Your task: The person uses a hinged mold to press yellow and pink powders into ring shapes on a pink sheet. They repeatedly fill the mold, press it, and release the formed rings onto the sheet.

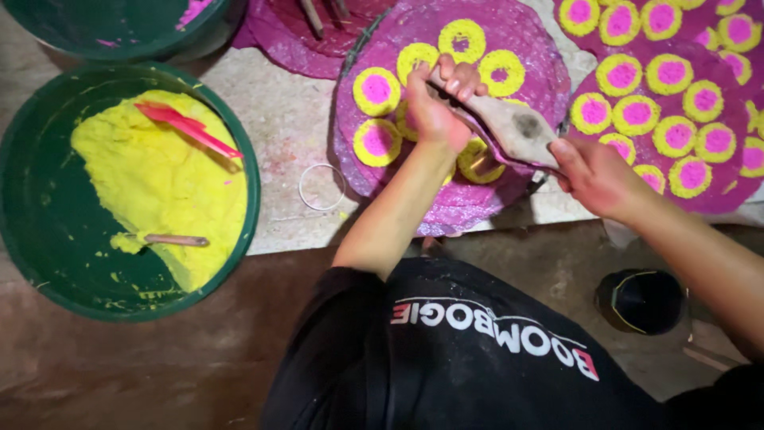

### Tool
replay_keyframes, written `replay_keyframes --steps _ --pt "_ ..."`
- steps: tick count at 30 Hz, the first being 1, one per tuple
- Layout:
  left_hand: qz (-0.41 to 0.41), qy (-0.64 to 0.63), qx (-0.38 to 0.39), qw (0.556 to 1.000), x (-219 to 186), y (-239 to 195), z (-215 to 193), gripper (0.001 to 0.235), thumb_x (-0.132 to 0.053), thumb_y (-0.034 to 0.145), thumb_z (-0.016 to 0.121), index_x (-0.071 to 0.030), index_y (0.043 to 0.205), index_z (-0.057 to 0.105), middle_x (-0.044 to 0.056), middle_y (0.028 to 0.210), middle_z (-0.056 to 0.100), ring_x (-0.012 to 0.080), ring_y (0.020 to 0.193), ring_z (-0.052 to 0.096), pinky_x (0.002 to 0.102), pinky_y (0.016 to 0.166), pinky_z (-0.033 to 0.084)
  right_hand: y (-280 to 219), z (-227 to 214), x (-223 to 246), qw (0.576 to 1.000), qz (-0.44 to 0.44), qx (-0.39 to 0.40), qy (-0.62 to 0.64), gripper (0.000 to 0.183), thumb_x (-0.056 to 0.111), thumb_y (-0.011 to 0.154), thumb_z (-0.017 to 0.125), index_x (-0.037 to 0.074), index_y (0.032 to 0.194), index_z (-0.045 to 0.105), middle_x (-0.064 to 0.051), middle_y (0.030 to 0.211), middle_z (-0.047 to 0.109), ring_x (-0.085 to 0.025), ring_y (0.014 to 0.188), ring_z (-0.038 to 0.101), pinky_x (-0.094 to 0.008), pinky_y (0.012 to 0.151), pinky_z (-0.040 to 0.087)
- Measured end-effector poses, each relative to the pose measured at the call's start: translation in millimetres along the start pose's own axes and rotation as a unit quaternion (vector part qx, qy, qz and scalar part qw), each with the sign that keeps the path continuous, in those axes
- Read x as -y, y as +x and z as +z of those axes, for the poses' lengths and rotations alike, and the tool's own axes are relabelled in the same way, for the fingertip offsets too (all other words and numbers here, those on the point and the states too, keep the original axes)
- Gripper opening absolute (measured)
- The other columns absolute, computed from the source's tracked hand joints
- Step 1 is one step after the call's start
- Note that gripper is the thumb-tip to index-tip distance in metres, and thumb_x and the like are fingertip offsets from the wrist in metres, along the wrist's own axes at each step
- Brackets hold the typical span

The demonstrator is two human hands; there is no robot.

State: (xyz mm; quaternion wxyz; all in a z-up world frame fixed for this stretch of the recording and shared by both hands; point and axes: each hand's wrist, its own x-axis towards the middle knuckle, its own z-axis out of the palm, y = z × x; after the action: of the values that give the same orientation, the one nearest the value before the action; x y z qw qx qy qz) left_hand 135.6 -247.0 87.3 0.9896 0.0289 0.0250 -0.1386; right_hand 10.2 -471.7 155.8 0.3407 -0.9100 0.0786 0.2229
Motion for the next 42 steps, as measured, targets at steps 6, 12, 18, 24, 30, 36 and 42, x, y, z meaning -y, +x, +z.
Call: replay_keyframes --steps 6,12,18,24,30,36,42 --pt "0.006 -0.017 0.009 1.0 13 24 -39 0.035 -0.045 0.095 0.045 -0.018 0.072 0.043 -0.006 0.059 0.035 0.012 0.055 0.037 0.033 0.06 0.039 6 19 10 0.987 -0.096 -0.104 -0.076 0.052 0.045 0.11 0.043 -0.003 0.123 0.058 -0.025 0.092 0.069 -0.045 0.093 0.066 -0.052 0.077 0.049" --pt "0.017 0.002 -0.039 0.999 22 23 -45 0.039 -0.047 0.096 0.04 -0.019 0.069 0.042 -0.006 0.055 0.031 0.0108 0.049 0.033 0.032 0.055 0.037 1 9 12 0.993 -0.082 -0.055 -0.064 0.051 0.045 0.109 0.04 0.001 0.112 0.065 -0.028 0.087 0.067 -0.045 0.088 0.067 -0.052 0.077 0.05" --pt "0.03 0.0 0.009 1.0 25 37 -24 0.042 -0.048 0.1 0.037 -0.018 0.072 0.045 -0.005 0.056 0.037 0.0119 0.051 0.037 0.033 0.057 0.04 13 4 -1 0.98 -0.12 -0.118 -0.103 0.048 0.043 0.111 0.044 0.0 0.103 0.064 -0.023 0.084 0.065 -0.044 0.082 0.063 -0.052 0.068 0.046" --pt "-0.165 0.254 -0.146 0.942 -2 18 -31 0.055 -0.057 0.097 0.021 -0.01 0.101 0.051 0.006 0.081 0.056 0.0187 0.063 0.059 0.042 0.063 0.049 20 13 -26 0.982 -0.146 -0.082 0.087 0.048 0.04 0.113 0.045 0.001 0.087 0.055 -0.006 0.065 0.052 -0.015 0.061 0.051 -0.034 0.056 0.041" --pt "-0.307 0.526 -0.08 0.789 8 -18 -71 0.056 -0.05 0.109 0.034 -0.006 0.134 0.058 0.006 0.087 0.064 0.0101 0.052 0.045 0.025 0.041 0.028 31 25 -58 0.96 -0.182 -0.111 0.181 0.043 0.037 0.114 0.045 0.005 0.086 0.051 0.001 0.065 0.046 -0.009 0.059 0.046 -0.028 0.054 0.037" --pt "0.005 0.887 0.119 0.447 -10 -95 -24 0.082 -0.019 0.089 0.058 0.0 0.162 0.024 0.008 0.116 0.076 0.0272 0.079 0.07 0.039 0.066 0.058 38 22 -73 0.938 -0.187 -0.15 0.252 0.039 0.039 0.115 0.043 0.007 0.093 0.05 0.004 0.068 0.046 -0.006 0.06 0.045 -0.025 0.054 0.036" --pt "0.256 0.892 0.161 0.337 -45 -129 69 0.053 -0.016 0.091 0.062 -0.008 0.142 0.052 0.015 0.126 0.07 0.0346 0.113 0.069 0.042 0.095 0.057 14 -20 -22 0.927 -0.338 -0.114 0.113 0.044 0.042 0.107 0.062 0.001 0.125 0.06 -0.008 0.085 0.062 -0.013 0.074 0.059 -0.033 0.064 0.046"
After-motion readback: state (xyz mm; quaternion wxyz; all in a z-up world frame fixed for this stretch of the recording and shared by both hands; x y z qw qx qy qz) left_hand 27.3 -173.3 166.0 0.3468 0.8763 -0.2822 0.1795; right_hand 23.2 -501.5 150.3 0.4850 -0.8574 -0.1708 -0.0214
